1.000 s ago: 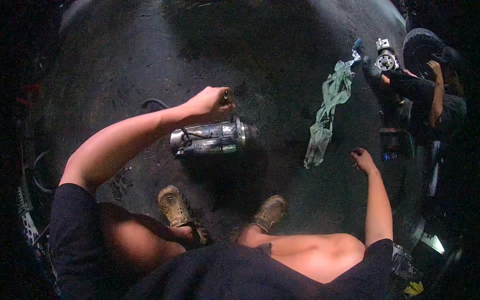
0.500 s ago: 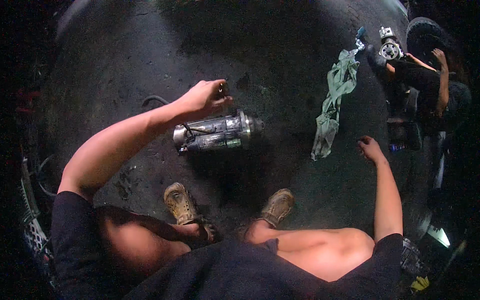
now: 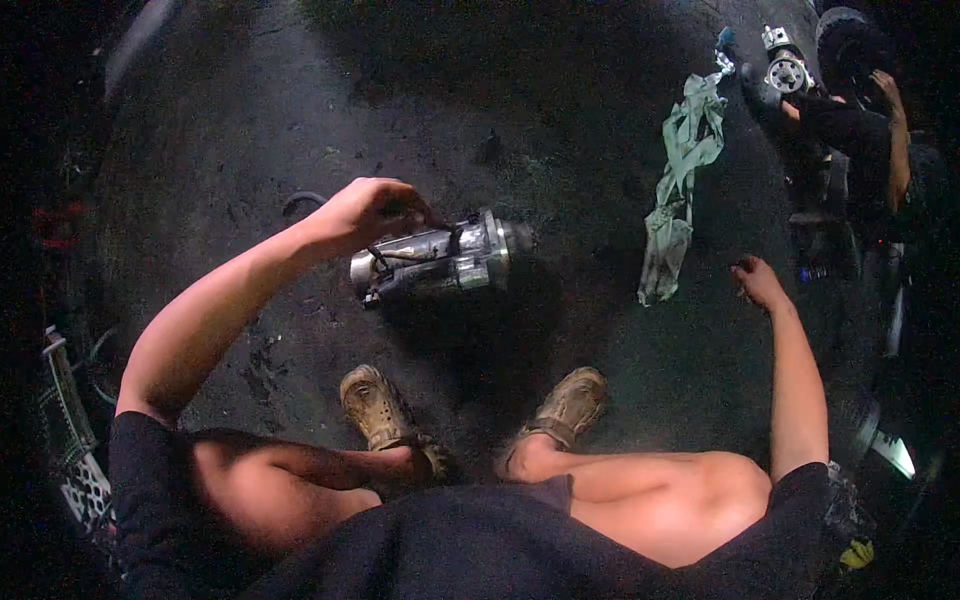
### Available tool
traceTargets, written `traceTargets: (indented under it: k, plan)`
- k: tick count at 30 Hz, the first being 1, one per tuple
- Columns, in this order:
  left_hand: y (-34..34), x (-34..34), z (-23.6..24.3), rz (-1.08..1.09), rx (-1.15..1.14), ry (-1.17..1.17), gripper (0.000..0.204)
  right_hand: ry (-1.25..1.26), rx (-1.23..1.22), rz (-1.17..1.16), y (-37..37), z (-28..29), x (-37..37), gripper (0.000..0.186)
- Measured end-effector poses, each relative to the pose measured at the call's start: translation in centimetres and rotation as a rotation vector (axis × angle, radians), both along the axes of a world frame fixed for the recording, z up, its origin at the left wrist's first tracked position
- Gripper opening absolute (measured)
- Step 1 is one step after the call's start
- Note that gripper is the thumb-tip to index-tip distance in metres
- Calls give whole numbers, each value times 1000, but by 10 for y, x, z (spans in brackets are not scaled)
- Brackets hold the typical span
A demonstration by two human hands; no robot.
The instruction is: The person dismantles a starter motor on a concrete floor by hand using a screwdriver and a metal blade. They scrape the exterior of the motor with the blade, unscrew a fastener with the screwdriver, and detach a black wire from the housing.
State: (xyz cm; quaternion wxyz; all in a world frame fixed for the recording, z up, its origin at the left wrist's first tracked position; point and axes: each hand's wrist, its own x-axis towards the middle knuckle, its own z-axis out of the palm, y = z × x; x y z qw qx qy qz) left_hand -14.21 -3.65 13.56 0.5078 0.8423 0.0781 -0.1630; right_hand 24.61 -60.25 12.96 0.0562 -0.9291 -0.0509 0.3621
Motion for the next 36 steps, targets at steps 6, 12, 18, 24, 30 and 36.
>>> traceTargets:
  k: [6,12,18,24,30,36]
  plan:
    - [-1,-8,-4,-278,360,-20,44,49,-5,50,-5,-4,12,47]
    - [-42,-37,26,-215,489,353,38,28,43,-31,-1,-1,4,49]
    - [-51,-53,15,-78,516,133,32,25,-25,92,-9,-7,2,51]
    - [-54,-51,7,-45,444,122,26,37,19,32,4,-3,-4,51]
    - [-60,-55,11,-12,398,116,23,-84,53,154,-16,-5,18,49]
    - [-61,-50,11,-4,456,129,23,61,49,26,-3,0,7,56]
